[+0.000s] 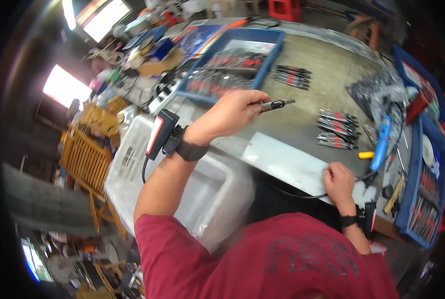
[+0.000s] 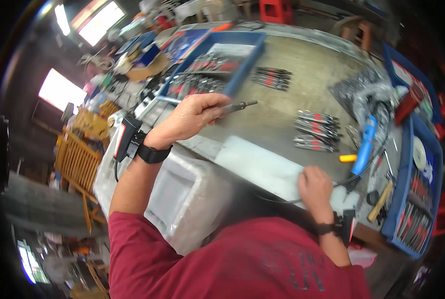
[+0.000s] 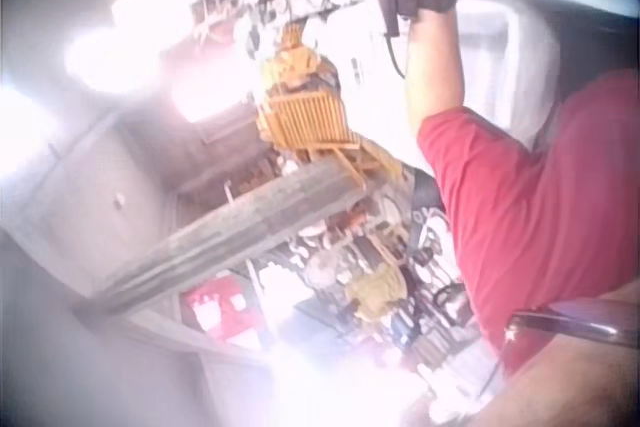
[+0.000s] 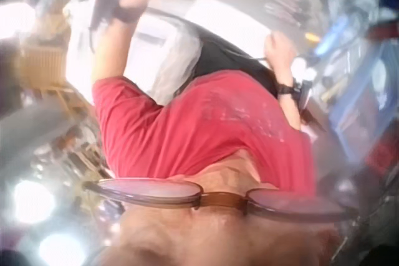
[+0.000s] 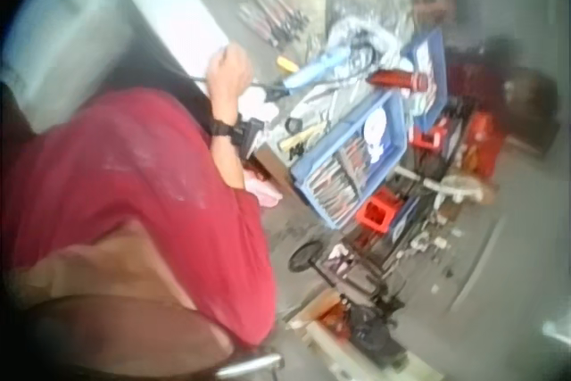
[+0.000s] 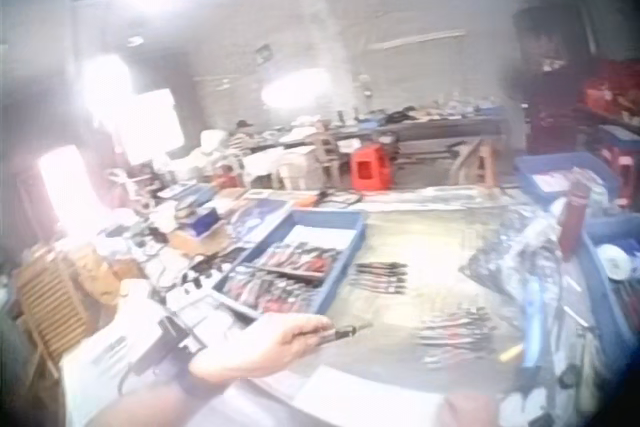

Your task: The person repeatedly picks up small black pens with red accents from a table and places them into a white plastic basket lined with a clear bag. The pens are arranged in neat rows inside the basket.

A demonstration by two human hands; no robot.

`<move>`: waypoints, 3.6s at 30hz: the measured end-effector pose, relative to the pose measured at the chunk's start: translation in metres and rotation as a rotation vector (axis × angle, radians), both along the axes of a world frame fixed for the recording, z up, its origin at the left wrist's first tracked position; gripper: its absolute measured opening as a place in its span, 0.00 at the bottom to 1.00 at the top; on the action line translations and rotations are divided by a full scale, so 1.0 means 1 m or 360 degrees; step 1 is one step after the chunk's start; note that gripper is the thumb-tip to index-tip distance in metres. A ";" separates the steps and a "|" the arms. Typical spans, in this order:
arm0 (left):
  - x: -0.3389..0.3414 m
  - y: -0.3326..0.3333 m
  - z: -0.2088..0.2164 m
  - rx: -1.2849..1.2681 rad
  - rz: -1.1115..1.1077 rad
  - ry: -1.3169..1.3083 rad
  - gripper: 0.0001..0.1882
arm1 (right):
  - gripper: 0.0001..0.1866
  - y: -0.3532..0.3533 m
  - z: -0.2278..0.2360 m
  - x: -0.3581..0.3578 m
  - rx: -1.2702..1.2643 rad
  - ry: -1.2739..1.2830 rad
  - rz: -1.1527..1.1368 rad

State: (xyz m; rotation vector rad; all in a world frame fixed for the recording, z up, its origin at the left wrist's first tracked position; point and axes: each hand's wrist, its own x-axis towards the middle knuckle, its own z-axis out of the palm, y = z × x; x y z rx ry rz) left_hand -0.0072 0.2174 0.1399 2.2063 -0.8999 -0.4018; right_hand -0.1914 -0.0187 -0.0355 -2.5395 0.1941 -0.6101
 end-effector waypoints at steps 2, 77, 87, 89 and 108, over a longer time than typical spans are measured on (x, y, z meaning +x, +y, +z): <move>-0.006 0.039 0.003 -0.0003 0.0101 -0.0272 0.12 | 0.04 0.000 0.001 -0.001 0.0007 0.0034 0.0015; 0.030 0.318 -0.301 0.0234 0.2485 0.0272 0.17 | 0.08 -0.005 -0.015 -0.002 0.0074 0.0233 0.0000; 0.047 0.322 -0.309 0.0329 0.2475 0.0195 0.17 | 0.08 -0.007 -0.015 -0.003 0.0085 0.0246 0.0005; 0.046 0.319 -0.303 0.0244 0.2486 0.0234 0.17 | 0.08 -0.007 -0.016 -0.002 0.0081 0.0225 0.0015; 0.053 0.326 -0.336 0.0293 0.2547 0.0148 0.14 | 0.08 -0.009 -0.018 -0.003 0.0140 0.0237 -0.0009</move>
